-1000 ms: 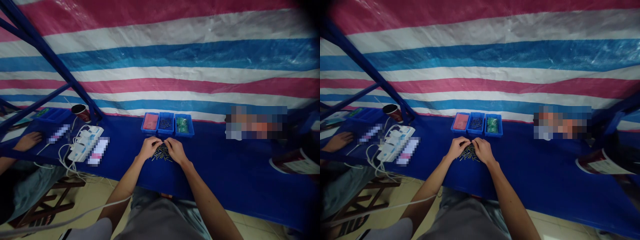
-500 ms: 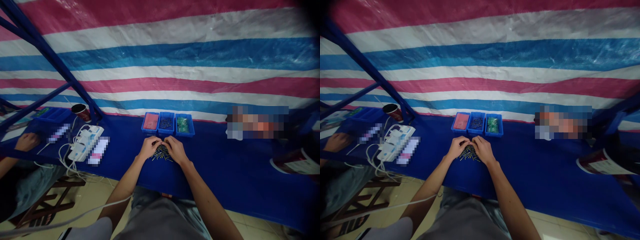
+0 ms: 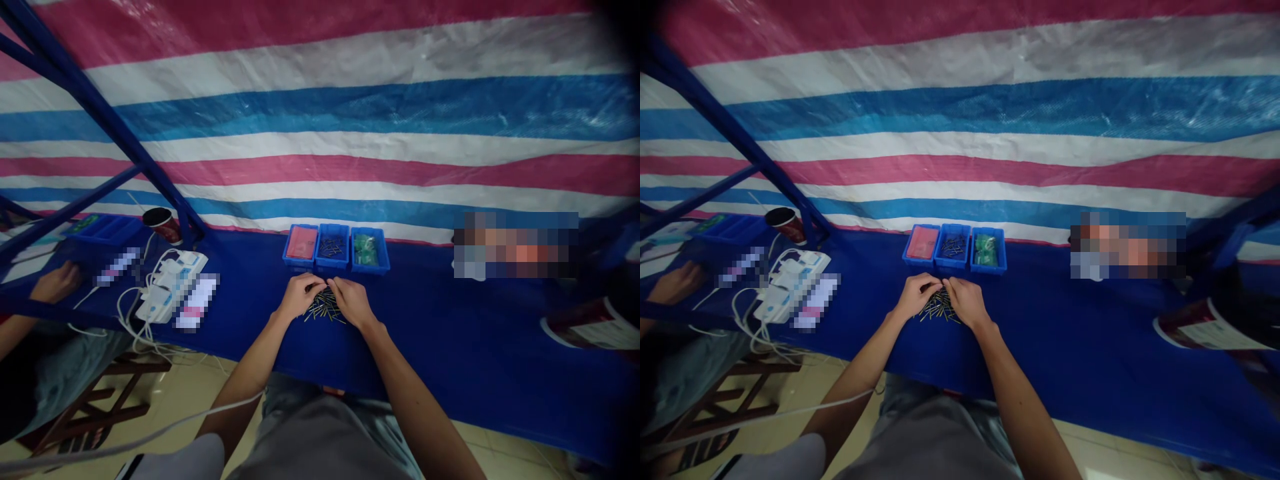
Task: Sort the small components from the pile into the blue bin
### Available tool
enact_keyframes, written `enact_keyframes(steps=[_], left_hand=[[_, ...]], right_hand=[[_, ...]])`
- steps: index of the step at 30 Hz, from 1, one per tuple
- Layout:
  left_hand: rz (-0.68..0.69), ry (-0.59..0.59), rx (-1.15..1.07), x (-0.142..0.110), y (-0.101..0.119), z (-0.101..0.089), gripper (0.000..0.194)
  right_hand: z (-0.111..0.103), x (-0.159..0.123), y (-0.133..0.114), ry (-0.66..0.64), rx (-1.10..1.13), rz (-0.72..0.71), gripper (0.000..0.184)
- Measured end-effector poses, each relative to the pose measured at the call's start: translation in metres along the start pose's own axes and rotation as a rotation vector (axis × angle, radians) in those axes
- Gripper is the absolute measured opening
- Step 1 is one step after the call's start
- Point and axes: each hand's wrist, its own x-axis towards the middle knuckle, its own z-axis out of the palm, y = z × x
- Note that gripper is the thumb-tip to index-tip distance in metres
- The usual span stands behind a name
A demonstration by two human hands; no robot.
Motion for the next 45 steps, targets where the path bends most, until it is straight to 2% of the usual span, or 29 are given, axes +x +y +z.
enact_keyframes(steps=[6,10,16,26,36,41,45], left_hand=[[-0.01,-0.001,0.006,0.0,0.001,-0.003,0.02],[-0.023,0.014,0.003,0.0,0.0,-0.003,0.018],[-0.025,0.033,-0.003,-0.001,-0.004,-0.001,0.018],[-0.022,0.014,0.005,0.0,-0.002,-0.001,0.019],[-0.024,0.013,-0.001,0.0,-0.002,-0.001,0.018],[-0.026,0.024,-0.012,0.0,0.0,-0.002,0.017],[-0.027,0.032,-0.011,0.0,0.0,-0.002,0.018]], right_hand=[[-0.003,-0.002,0.003,0.003,0.044,0.041,0.052],[-0.009,-0.003,0.001,0.028,0.142,0.058,0.031],[-0.012,0.0,-0.004,-0.011,0.149,-0.021,0.019],[-0.01,0.0,-0.002,-0.032,0.118,-0.038,0.025],[-0.003,-0.002,0.002,-0.018,0.013,0.048,0.042],[-0.009,-0.002,0.002,0.036,0.172,0.068,0.025],[-0.012,-0.001,0.0,0.067,0.238,0.031,0.021]])
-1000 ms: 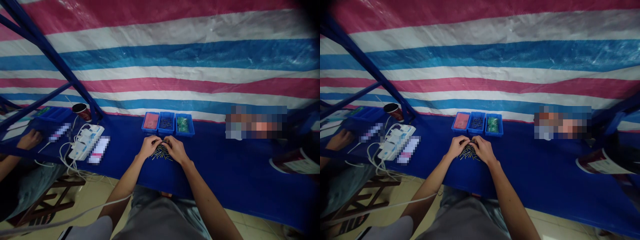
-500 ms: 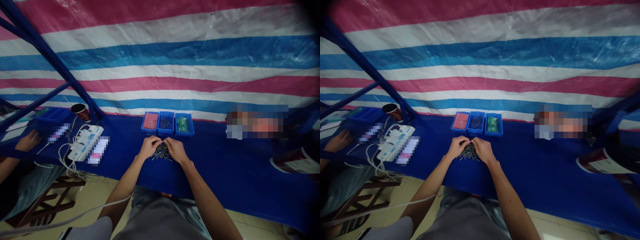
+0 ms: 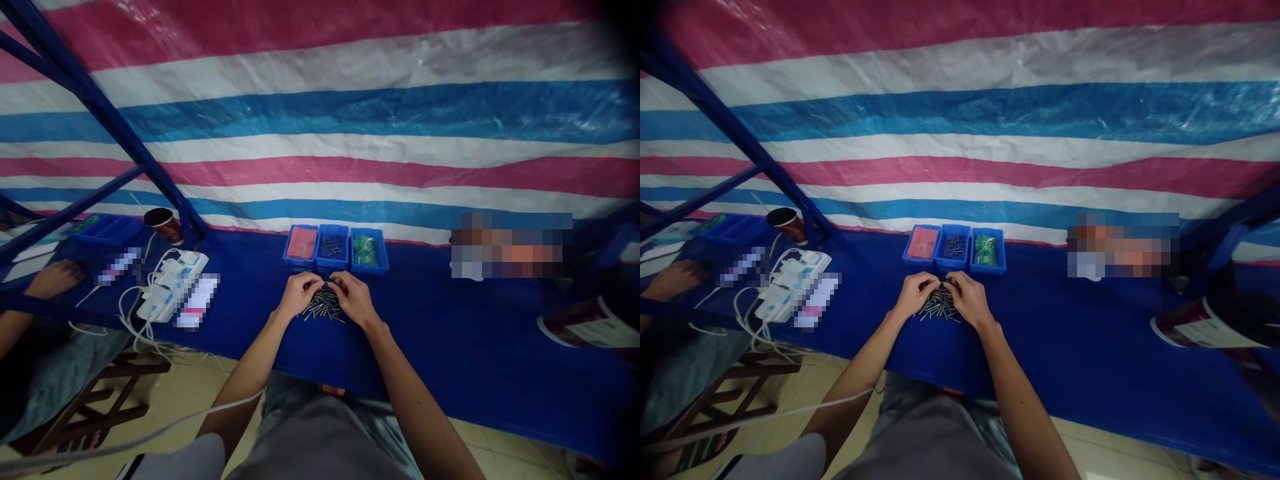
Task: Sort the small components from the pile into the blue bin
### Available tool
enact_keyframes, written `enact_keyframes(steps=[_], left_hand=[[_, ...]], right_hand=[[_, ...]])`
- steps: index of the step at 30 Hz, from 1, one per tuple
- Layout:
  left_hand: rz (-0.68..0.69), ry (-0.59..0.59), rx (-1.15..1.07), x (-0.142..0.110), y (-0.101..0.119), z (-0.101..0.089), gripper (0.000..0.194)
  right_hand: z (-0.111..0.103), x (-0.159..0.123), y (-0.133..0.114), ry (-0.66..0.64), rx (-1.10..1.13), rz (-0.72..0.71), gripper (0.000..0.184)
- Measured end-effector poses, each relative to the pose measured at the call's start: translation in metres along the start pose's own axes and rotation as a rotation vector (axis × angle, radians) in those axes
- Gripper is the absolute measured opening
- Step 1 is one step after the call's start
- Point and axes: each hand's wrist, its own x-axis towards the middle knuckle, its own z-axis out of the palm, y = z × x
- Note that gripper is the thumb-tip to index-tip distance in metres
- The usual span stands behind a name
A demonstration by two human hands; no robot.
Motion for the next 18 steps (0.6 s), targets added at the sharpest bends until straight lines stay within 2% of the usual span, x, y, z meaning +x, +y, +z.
enact_keyframes(steps=[5,15,18], left_hand=[[0.001,0.0,0.011,-0.0002,-0.0016,0.0011,0.018],[0.008,-0.007,0.008,0.0003,-0.0012,0.0005,0.02],[0.009,0.002,0.008,-0.0001,-0.0029,0.0013,0.019]], right_hand=[[0.0011,0.001,-0.0004,-0.014,0.028,-0.037,0.023],[0.0024,0.0007,0.0021,-0.048,-0.052,0.02,0.028],[0.0014,0.0006,0.0021,-0.029,-0.024,0.028,0.022]])
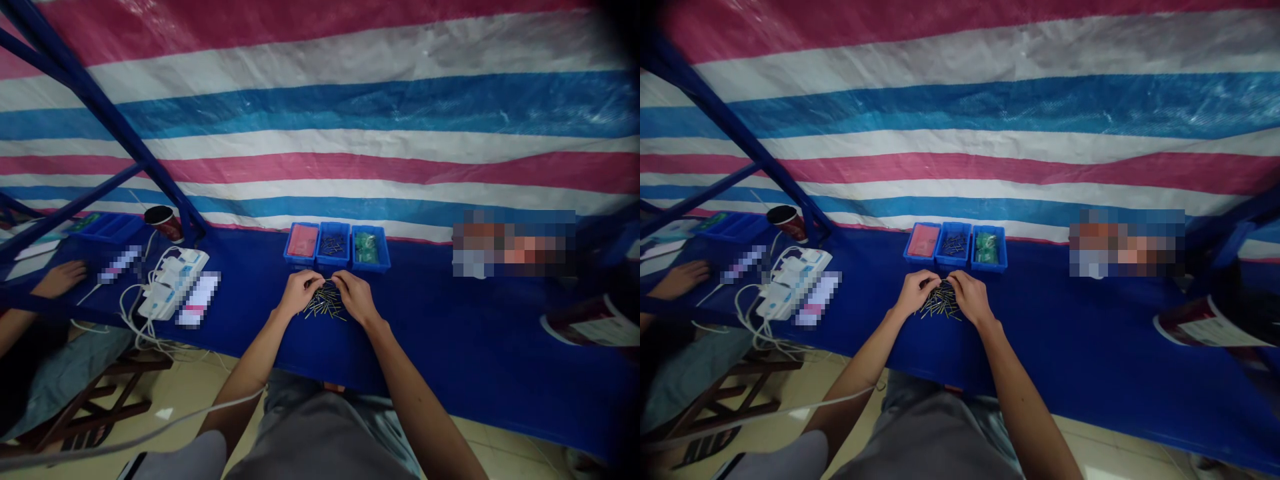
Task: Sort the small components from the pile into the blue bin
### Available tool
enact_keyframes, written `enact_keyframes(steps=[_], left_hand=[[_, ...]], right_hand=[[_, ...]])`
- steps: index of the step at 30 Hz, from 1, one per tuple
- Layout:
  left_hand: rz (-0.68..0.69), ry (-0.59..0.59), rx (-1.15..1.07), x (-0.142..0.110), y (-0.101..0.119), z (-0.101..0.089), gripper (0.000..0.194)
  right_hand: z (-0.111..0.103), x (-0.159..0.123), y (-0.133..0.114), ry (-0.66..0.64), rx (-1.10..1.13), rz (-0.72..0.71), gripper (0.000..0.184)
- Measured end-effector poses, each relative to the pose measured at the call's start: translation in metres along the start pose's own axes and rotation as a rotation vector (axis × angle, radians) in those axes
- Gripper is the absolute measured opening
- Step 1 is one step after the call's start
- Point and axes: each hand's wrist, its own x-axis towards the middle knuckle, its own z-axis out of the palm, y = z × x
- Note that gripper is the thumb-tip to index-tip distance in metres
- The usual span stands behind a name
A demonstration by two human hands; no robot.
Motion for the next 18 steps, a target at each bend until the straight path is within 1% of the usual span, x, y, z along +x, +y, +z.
enact_keyframes(steps=[3,6,11,18], left_hand=[[-0.006,0.004,0.0,-0.0002,-0.001,0.0005,0.019],[-0.01,0.004,0.001,-0.0002,-0.0003,0.0002,0.021],[-0.015,-0.001,0.009,-0.0005,0.0014,-0.0006,0.025],[-0.022,-0.004,0.003,0.0,0.0014,-0.0007,0.023]], right_hand=[[-0.0012,0.0,-0.0011,0.018,0.042,-0.018,0.019],[-0.0017,0.0005,-0.0027,-0.001,0.045,-0.043,0.018],[-0.0017,0.001,-0.0039,-0.004,0.044,-0.045,0.023],[-0.0016,0.0003,-0.0027,-0.023,0.023,-0.043,0.027]])
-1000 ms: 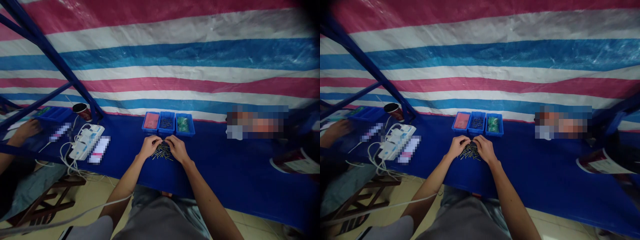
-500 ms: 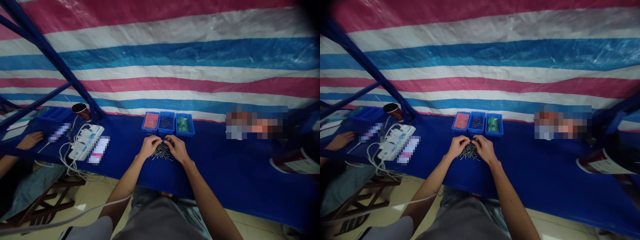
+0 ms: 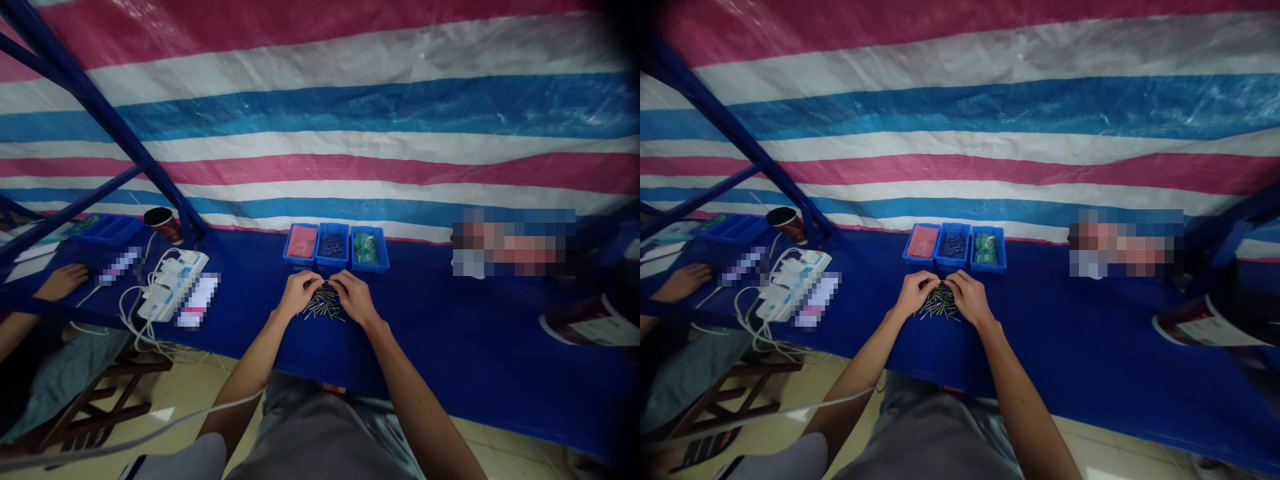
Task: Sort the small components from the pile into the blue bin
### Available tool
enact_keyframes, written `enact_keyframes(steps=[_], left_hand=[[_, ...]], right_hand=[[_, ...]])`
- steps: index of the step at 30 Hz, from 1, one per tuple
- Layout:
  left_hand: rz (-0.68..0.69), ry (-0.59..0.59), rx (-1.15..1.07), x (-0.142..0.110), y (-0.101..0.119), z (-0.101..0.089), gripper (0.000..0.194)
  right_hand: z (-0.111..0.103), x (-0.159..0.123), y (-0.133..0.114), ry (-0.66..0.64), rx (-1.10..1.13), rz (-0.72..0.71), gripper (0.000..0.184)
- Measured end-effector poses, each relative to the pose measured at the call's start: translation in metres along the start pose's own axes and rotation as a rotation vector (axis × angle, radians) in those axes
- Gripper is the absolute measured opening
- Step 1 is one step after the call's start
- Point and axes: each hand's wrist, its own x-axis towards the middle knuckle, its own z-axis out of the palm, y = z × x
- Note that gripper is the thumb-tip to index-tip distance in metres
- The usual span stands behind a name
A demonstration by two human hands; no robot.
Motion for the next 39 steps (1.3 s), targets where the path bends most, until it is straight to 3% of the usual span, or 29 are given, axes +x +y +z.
enact_keyframes(steps=[12,16,23,39], left_hand=[[0.006,0.0,-0.011,0.0002,0.0009,0.0,0.022],[0.006,0.004,0.001,0.0002,-0.0006,-0.0003,0.022],[0.001,0.005,-0.003,0.0001,-0.0019,0.0003,0.025],[0.002,0.001,0.004,0.0004,0.0006,-0.0006,0.024]], right_hand=[[-0.0012,0.0001,-0.0032,-0.01,-0.103,0.03,0.042],[-0.0016,-0.0002,-0.0031,0.018,-0.02,0.049,0.028],[-0.0004,0.0003,-0.0001,0.007,0.017,0.012,0.02],[0.0019,-0.0009,0.0039,-0.021,-0.021,-0.001,0.032]])
